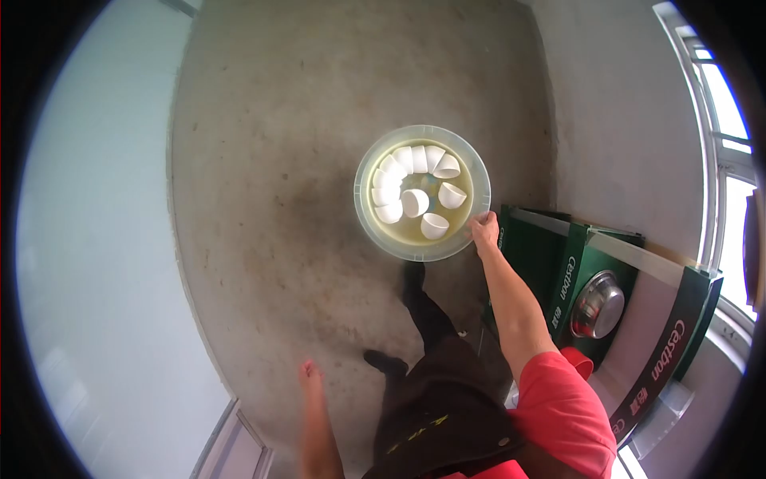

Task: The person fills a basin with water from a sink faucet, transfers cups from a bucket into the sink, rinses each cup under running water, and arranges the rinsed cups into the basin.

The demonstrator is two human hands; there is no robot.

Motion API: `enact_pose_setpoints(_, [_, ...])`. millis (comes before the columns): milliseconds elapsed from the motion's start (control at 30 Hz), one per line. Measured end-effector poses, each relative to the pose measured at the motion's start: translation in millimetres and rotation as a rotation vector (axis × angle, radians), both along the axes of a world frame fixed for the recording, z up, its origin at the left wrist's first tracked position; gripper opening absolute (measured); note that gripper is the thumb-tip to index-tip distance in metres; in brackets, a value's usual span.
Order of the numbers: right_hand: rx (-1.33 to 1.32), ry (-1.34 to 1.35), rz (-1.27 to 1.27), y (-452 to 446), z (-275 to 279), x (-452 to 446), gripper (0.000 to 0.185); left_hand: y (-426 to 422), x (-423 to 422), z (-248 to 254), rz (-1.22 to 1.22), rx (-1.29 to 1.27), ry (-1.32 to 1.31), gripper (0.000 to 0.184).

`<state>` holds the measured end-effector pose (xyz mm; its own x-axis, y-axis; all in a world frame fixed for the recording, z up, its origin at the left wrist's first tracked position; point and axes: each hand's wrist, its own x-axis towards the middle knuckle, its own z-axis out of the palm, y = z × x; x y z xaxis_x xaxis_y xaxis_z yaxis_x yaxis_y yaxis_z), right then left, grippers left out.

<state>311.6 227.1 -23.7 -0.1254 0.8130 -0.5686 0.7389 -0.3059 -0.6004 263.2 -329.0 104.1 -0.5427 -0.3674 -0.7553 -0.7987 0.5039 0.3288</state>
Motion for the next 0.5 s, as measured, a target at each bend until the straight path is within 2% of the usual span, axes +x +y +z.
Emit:
enact_pose_setpoints(33, [-0.020, 0.001, 0.023, 4, -6, 2, 0.042, -14, 17, 5, 0.003, 0.008, -0.009, 0.025])
enact_pose_setpoints(100, [-0.038, 0.035, 0.025, -1, 2, 10, 0.051, -71, 69, -14, -0.264, -0.028, 0.011, 0.030])
enact_pose_setpoints(167, [-0.021, 0.117, -0.024, -11, 34, 11, 0.060, -96, 119, 30, -0.726, -0.245, 0.094, 0.032])
enact_pose_setpoints(200, [0.030, 0.003, -0.023, -19, 51, 21, 0.073, -131, 155, 36, -0.616, -0.327, -0.094, 0.035])
enact_pose_setpoints(233, [0.060, -0.021, -0.043, -28, 64, 36, 0.072, -153, 190, 57, -0.238, -0.207, -0.136, 0.034])
enact_pose_setpoints(300, [0.163, -0.121, -0.022, -54, 83, 72, 0.070, -203, 276, 95, 0.373, -0.208, -0.102, 0.027])
enact_pose_setpoints(333, [0.233, -0.201, 0.017, -77, 94, 88, 0.069, -219, 302, 104, 0.518, -0.206, -0.072, 0.026])
enact_pose_setpoints(400, [0.419, -0.255, 0.015, -140, 133, 111, 0.065, -242, 326, 108, 0.574, -0.169, -0.027, 0.025])
enact_pose_setpoints(500, [0.581, -0.155, -0.017, -240, 188, 138, 0.063, -299, 375, 116, 0.579, -0.118, 0.052, 0.023])
